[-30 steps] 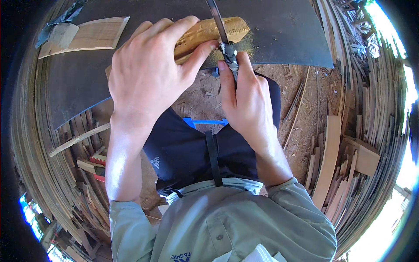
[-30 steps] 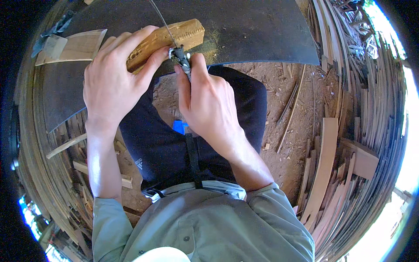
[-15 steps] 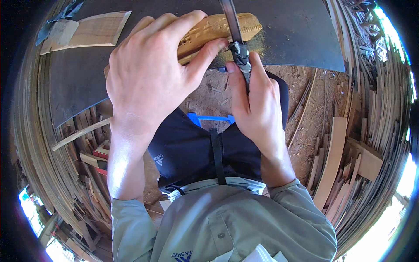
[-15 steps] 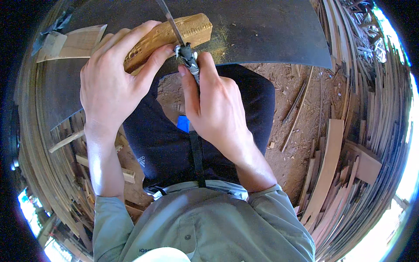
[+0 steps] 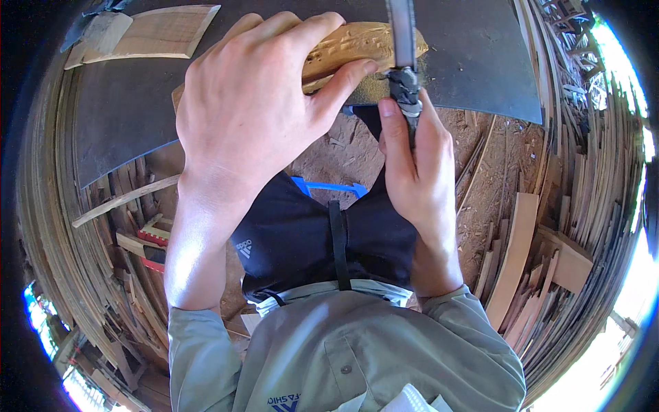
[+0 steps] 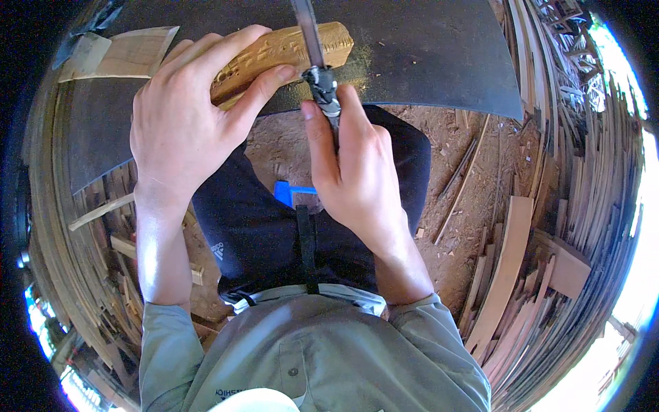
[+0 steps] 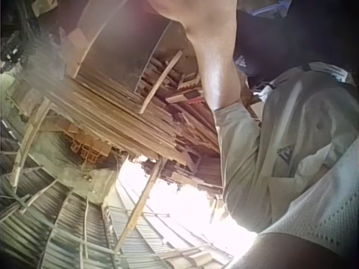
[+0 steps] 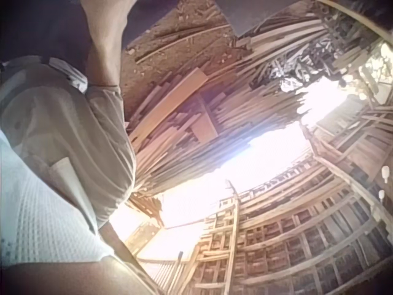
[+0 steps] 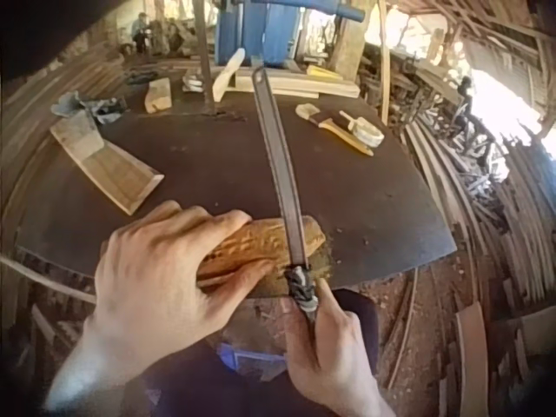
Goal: Hand-sawing a piece of wood into two parts while sitting at a workbench in a woodshop.
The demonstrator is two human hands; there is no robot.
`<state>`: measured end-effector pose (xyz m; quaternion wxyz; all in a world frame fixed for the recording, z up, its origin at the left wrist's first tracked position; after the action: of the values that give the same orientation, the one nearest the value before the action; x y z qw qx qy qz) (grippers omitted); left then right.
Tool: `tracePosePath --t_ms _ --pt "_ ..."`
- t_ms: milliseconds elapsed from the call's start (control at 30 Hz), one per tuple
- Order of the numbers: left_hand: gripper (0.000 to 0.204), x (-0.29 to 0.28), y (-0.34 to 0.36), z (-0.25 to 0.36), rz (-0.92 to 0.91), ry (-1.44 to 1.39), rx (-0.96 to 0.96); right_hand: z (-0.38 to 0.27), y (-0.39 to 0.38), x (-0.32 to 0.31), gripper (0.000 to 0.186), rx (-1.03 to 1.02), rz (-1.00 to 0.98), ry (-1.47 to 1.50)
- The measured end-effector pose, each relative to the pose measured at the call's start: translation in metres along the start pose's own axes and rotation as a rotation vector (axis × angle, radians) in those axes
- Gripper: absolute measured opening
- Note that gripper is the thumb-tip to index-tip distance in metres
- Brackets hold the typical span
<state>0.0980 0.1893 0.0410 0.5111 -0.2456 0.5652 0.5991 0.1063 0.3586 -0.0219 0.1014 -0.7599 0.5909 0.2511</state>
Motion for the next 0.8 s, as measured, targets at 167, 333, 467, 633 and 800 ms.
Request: tracePosePath --t_ms 167,333,467,633,800 --pt "0.046 0.001 -0.001 -0.003 -0.011 0.007 -0.029 -0.007 0.002 0.004 0.019 -0.069 0.012 -0.041" --pt "0.047 0.001 -0.003 -0.004 -0.010 0.029 -0.031 0.000 0.001 0.010 0.017 0.021 -0.016 0.009" --pt "0.050 -0.001 0.003 0.002 -0.002 0.074 -0.036 -0.008 0.002 0.005 0.017 -0.059 0.069 -0.170" --pt "0.047 0.004 0.012 -0.003 -0.237 0.013 -0.177 -0.002 -0.002 0.009 0.018 -0.037 0.079 -0.191" --pt "0.050 0.003 0.003 -0.007 -0.133 0.123 -0.105 0.017 -0.052 0.013 0.015 0.090 0.002 -0.148"
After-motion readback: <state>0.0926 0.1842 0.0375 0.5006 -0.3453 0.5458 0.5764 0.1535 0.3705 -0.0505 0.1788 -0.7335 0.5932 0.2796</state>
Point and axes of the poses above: each hand's wrist, its own y-axis towards the middle knuckle, its own x-axis out of the palm, z = x × y, the point moved 7 cm from there along y, towards the middle knuckle, and after that the axes turned 3 degrees about -z, right-handed, at the moved point
